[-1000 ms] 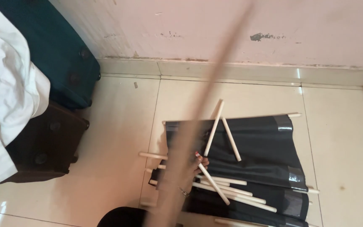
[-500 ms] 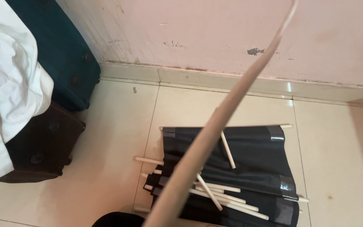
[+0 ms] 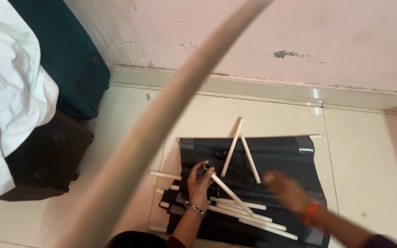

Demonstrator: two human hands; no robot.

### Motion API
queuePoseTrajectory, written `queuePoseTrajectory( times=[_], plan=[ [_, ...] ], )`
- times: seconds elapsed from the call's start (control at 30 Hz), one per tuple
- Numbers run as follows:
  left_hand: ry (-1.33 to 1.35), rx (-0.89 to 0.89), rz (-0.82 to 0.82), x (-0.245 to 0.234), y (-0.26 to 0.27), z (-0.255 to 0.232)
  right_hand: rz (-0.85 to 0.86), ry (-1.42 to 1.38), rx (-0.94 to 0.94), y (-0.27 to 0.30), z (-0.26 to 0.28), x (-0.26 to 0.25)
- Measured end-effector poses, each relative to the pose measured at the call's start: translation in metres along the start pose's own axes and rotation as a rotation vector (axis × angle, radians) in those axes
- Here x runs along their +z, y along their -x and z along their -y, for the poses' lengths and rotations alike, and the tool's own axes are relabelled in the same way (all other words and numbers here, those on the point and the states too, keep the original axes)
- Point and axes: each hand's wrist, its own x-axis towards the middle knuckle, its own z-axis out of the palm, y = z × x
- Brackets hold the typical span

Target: The person assembles a small folding table by connecting white poles with black plastic joints and attaching a black fabric sheet. They connect the frame pieces, insert the fabric into the frame, and secure the structure on the floor.

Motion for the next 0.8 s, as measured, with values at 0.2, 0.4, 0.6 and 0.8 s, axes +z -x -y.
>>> queuePoseTrajectory(
  times=[0.2, 0.4, 0.6, 0.8],
  plan=[
    [0.106, -0.024, -0.082, -0.005, -0.002, -0.015, -0.098, 0.097, -0.372, -0.008, 0.039, 0.127],
    [0.14, 0.049, 0.067, -0.015, -0.011, -0.014, -0.18, 0.085, -0.311, -0.009, 0.04, 0.156],
    [0.071, -0.012, 0.105, 0.001, 0.003, -0.021, 0.357, -0.875, -0.081, -0.027, -0.003, 0.172],
    [-0.031, -0.003, 0.243, -0.002, 0.008, -0.054, -0.084, -0.33, -0.231, -0.042, 0.004, 0.126]
  ],
)
